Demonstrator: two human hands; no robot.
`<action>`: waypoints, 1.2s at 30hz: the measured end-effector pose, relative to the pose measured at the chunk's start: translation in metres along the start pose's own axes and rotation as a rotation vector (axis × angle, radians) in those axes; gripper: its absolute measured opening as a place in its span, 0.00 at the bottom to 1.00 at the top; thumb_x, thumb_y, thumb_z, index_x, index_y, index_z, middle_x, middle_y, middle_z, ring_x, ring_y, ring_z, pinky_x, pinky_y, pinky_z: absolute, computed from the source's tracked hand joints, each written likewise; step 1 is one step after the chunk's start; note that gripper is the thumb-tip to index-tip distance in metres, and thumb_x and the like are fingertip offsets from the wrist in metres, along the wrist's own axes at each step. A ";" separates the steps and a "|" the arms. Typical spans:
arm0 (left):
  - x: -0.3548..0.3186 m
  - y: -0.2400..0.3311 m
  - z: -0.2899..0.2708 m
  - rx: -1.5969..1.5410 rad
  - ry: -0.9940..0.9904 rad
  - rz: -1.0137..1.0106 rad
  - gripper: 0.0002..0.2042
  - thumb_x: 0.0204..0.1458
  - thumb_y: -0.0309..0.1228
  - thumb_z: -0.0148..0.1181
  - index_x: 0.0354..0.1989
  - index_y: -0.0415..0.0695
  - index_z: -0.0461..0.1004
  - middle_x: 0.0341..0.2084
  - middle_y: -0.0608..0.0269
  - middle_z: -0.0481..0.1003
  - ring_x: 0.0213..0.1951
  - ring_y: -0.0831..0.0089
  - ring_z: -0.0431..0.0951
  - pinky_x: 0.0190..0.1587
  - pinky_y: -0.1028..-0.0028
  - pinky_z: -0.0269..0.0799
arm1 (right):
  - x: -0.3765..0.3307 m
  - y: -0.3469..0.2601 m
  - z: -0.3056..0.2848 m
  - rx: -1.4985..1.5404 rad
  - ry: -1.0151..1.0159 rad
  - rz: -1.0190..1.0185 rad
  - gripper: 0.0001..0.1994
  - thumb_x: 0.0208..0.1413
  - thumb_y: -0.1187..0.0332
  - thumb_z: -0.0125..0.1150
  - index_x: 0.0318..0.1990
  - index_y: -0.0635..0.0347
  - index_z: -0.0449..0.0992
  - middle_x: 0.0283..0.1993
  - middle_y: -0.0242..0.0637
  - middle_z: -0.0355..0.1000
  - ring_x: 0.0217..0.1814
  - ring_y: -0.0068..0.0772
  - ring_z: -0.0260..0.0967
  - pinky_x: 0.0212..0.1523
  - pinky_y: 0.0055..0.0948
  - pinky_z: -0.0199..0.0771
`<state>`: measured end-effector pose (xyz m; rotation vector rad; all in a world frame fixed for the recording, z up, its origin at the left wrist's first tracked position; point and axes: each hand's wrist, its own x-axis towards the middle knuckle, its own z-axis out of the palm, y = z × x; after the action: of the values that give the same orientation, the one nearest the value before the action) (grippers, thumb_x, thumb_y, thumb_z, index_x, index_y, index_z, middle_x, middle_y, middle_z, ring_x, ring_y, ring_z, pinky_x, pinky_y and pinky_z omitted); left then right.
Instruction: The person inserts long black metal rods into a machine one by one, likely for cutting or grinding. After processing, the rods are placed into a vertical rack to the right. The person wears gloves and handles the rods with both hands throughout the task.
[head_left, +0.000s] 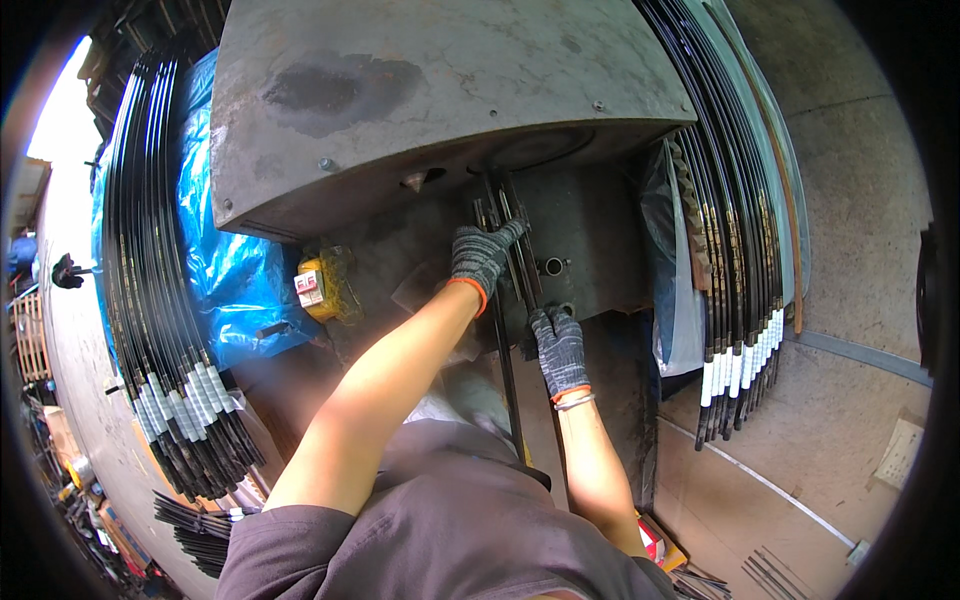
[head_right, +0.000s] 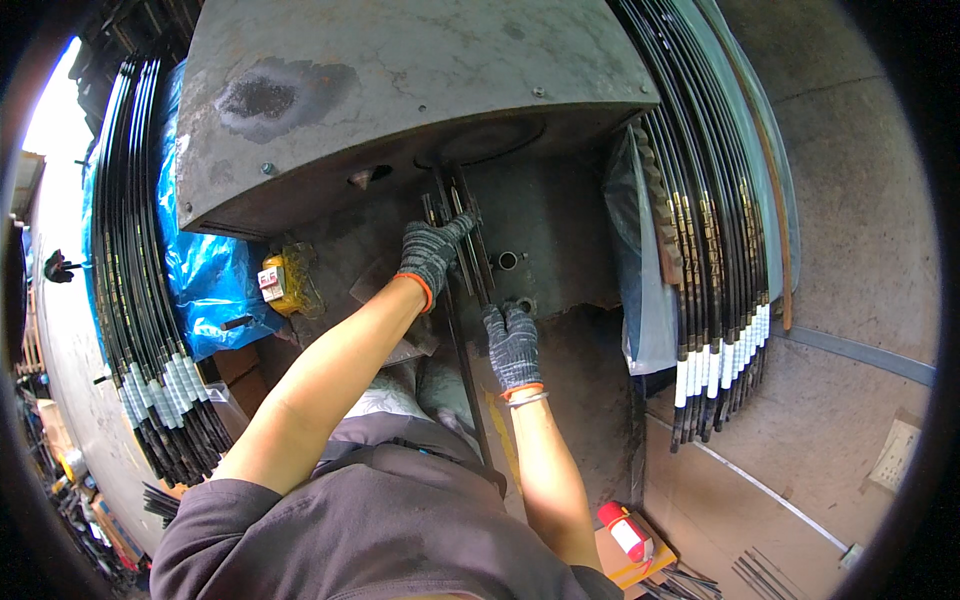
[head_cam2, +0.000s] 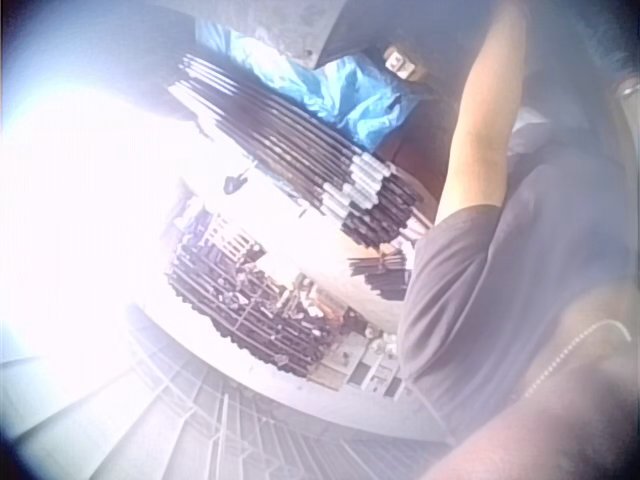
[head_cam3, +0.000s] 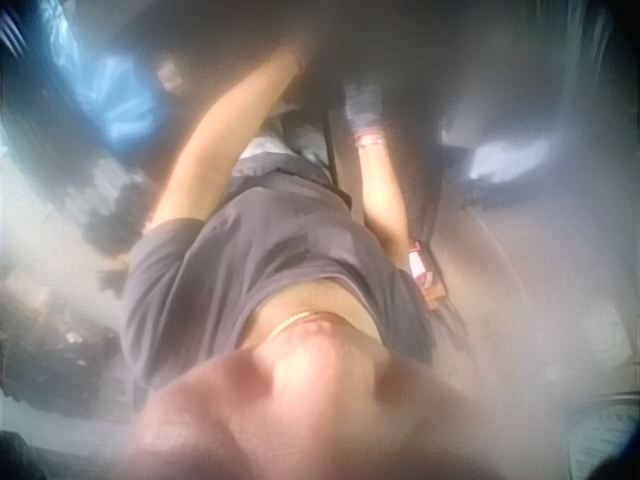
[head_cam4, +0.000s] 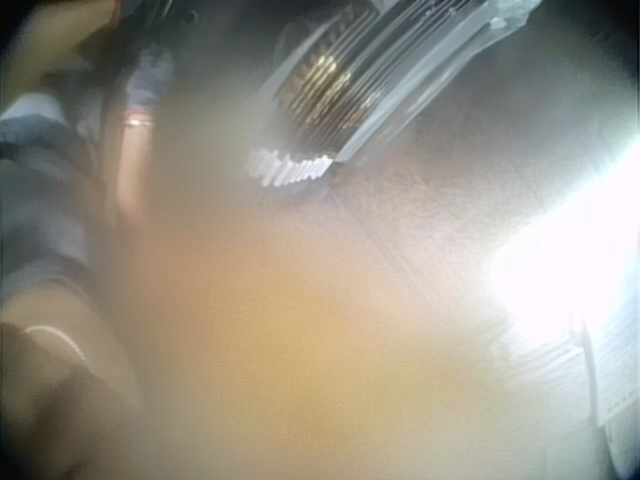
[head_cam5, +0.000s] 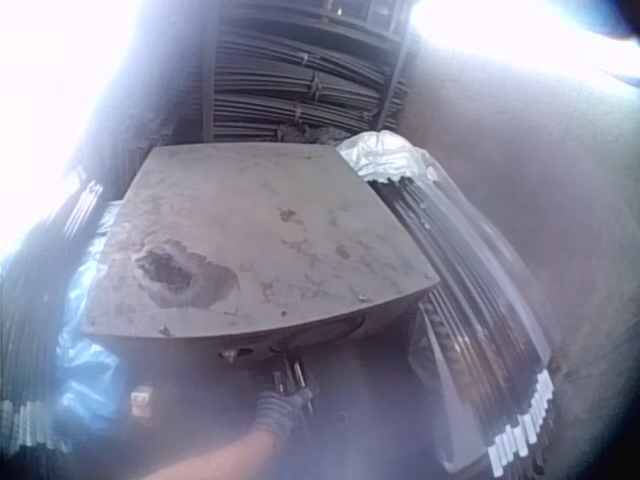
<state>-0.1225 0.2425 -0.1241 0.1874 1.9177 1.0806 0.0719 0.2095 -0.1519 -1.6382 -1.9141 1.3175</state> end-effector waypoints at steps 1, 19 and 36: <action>0.005 -0.007 0.002 -0.017 0.017 0.017 0.24 0.36 0.47 0.68 0.17 0.34 0.72 0.12 0.54 0.70 0.13 0.67 0.71 0.16 0.67 0.69 | 0.000 -0.005 -0.001 -0.008 -0.015 0.001 0.12 0.48 0.68 0.60 0.34 0.70 0.71 0.31 0.54 0.70 0.37 0.51 0.68 0.38 0.39 0.66; 0.004 -0.004 0.003 -0.053 -0.022 -0.002 0.25 0.35 0.47 0.69 0.17 0.33 0.70 0.11 0.54 0.69 0.13 0.66 0.71 0.16 0.67 0.69 | -0.003 0.004 0.011 -0.081 0.110 -0.096 0.06 0.50 0.74 0.58 0.28 0.64 0.67 0.21 0.30 0.64 0.16 0.18 0.58 0.15 0.21 0.61; 0.010 -0.011 0.005 -0.141 -0.046 0.001 0.20 0.37 0.44 0.68 0.20 0.35 0.74 0.14 0.55 0.73 0.17 0.68 0.73 0.21 0.67 0.69 | 0.015 0.009 -0.017 -0.104 -0.099 -0.584 0.10 0.58 0.67 0.46 0.36 0.64 0.71 0.24 0.37 0.69 0.24 0.30 0.66 0.25 0.27 0.68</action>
<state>-0.1218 0.2440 -0.1393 0.1331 1.7934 1.1976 0.0851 0.2293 -0.1552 -0.9384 -2.3069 1.0785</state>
